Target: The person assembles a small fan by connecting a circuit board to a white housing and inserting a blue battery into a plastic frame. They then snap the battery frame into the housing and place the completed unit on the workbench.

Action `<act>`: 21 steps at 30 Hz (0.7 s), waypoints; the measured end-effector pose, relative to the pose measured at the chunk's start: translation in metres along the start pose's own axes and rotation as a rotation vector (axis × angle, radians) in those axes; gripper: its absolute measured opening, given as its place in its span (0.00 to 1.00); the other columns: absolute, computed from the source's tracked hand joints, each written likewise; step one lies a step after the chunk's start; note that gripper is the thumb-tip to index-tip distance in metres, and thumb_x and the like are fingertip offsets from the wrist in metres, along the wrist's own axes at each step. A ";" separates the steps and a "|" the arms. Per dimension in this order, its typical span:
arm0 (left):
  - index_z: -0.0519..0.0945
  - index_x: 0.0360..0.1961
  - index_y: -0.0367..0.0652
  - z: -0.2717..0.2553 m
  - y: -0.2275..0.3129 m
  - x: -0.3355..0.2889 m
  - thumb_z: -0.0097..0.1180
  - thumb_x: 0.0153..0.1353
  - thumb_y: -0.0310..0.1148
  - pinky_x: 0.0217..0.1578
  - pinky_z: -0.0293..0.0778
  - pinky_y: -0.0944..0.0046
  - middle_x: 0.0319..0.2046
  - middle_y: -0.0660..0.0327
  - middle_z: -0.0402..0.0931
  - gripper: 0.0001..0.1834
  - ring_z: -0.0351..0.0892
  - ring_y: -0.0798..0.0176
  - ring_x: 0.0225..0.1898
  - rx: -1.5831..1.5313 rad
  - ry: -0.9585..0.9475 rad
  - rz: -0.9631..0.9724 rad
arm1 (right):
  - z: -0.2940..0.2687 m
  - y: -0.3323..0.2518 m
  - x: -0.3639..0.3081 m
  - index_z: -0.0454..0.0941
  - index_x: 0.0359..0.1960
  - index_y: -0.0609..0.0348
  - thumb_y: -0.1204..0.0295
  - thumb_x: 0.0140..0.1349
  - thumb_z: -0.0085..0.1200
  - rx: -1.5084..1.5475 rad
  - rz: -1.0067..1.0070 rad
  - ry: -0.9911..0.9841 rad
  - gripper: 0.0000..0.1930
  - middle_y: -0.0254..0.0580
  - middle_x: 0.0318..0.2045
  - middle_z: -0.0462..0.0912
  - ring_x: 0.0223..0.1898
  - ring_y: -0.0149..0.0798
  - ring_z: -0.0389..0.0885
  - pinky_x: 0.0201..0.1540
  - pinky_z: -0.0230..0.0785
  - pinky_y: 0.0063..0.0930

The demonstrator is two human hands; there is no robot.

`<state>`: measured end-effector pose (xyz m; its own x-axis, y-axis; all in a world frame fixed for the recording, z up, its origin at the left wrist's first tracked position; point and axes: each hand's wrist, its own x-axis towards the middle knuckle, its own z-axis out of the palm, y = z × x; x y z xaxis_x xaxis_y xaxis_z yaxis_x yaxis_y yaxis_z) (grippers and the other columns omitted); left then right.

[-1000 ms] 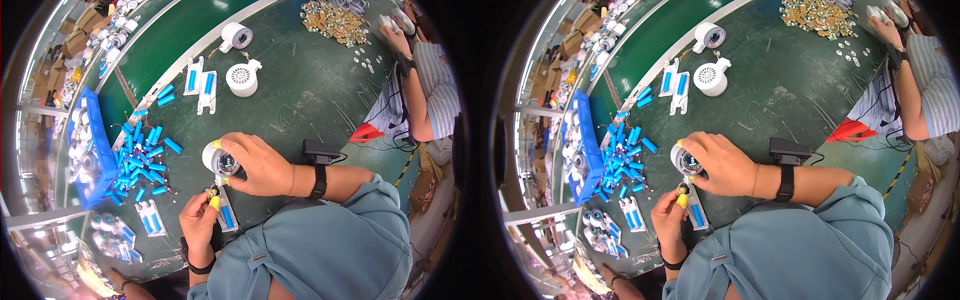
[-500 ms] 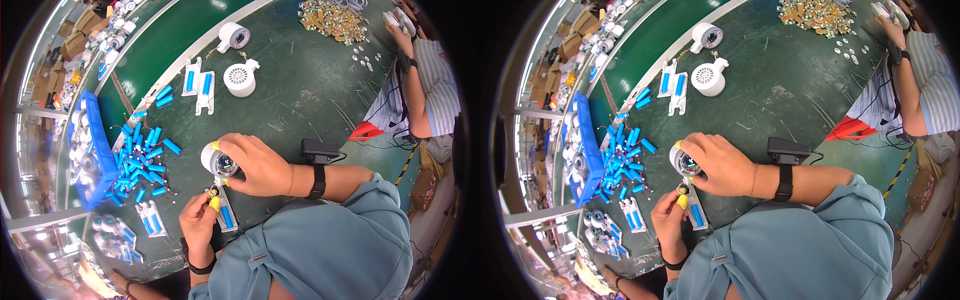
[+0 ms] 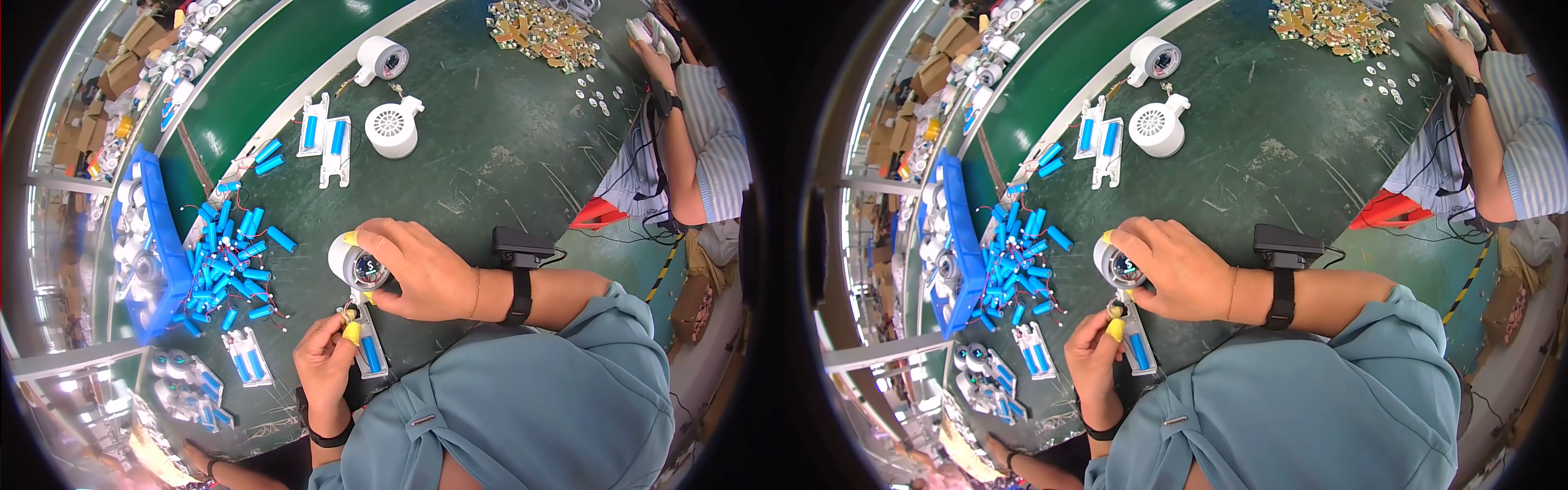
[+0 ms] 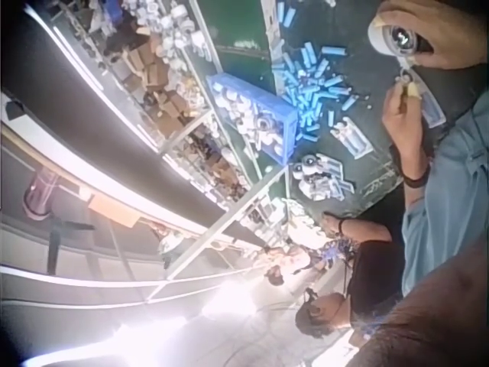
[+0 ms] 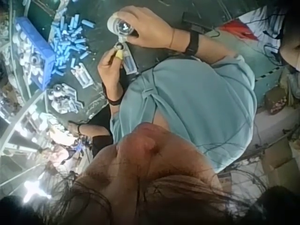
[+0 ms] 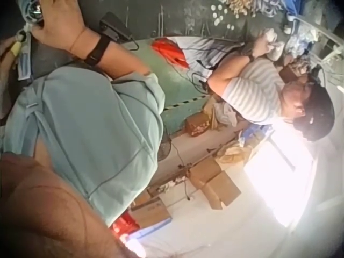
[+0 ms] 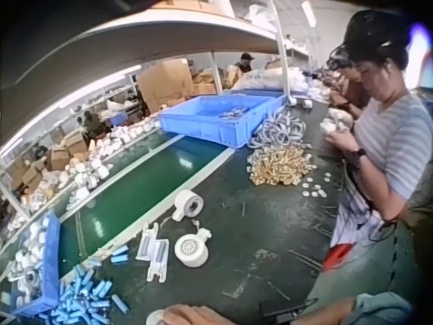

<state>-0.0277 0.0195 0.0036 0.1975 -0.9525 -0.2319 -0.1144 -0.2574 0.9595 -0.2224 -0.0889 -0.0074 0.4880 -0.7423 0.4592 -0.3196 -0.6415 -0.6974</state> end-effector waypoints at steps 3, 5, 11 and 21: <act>0.81 0.45 0.29 -0.001 0.000 0.000 0.55 0.56 0.14 0.22 0.68 0.78 0.35 0.61 0.75 0.14 0.73 0.77 0.24 0.014 0.002 -0.003 | 0.000 0.000 0.000 0.62 0.58 0.60 0.73 0.45 0.64 0.007 0.001 0.001 0.36 0.50 0.50 0.70 0.48 0.53 0.73 0.50 0.65 0.43; 0.80 0.45 0.29 -0.002 0.000 0.000 0.56 0.57 0.15 0.22 0.67 0.78 0.35 0.61 0.75 0.14 0.73 0.78 0.23 0.043 -0.013 -0.002 | -0.001 -0.002 0.000 0.63 0.58 0.60 0.76 0.42 0.66 0.025 0.018 0.002 0.38 0.50 0.52 0.70 0.48 0.56 0.72 0.51 0.66 0.42; 0.79 0.48 0.30 -0.003 -0.003 0.000 0.59 0.58 0.18 0.21 0.66 0.79 0.35 0.62 0.76 0.15 0.73 0.78 0.25 -0.023 -0.023 -0.060 | 0.000 -0.001 -0.002 0.62 0.59 0.60 0.73 0.45 0.63 -0.001 0.013 0.001 0.36 0.50 0.51 0.69 0.48 0.53 0.72 0.50 0.65 0.43; 0.73 0.55 0.35 -0.011 0.011 -0.009 0.57 0.60 0.22 0.19 0.67 0.78 0.35 0.60 0.79 0.20 0.73 0.76 0.23 -0.079 0.054 -0.063 | 0.001 -0.002 0.007 0.63 0.59 0.59 0.75 0.43 0.66 0.061 -0.025 -0.008 0.38 0.51 0.53 0.70 0.49 0.56 0.72 0.52 0.67 0.42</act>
<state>-0.0203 0.0267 0.0181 0.2546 -0.9239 -0.2856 -0.0234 -0.3011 0.9533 -0.2178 -0.0924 -0.0036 0.5021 -0.7244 0.4724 -0.2576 -0.6468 -0.7179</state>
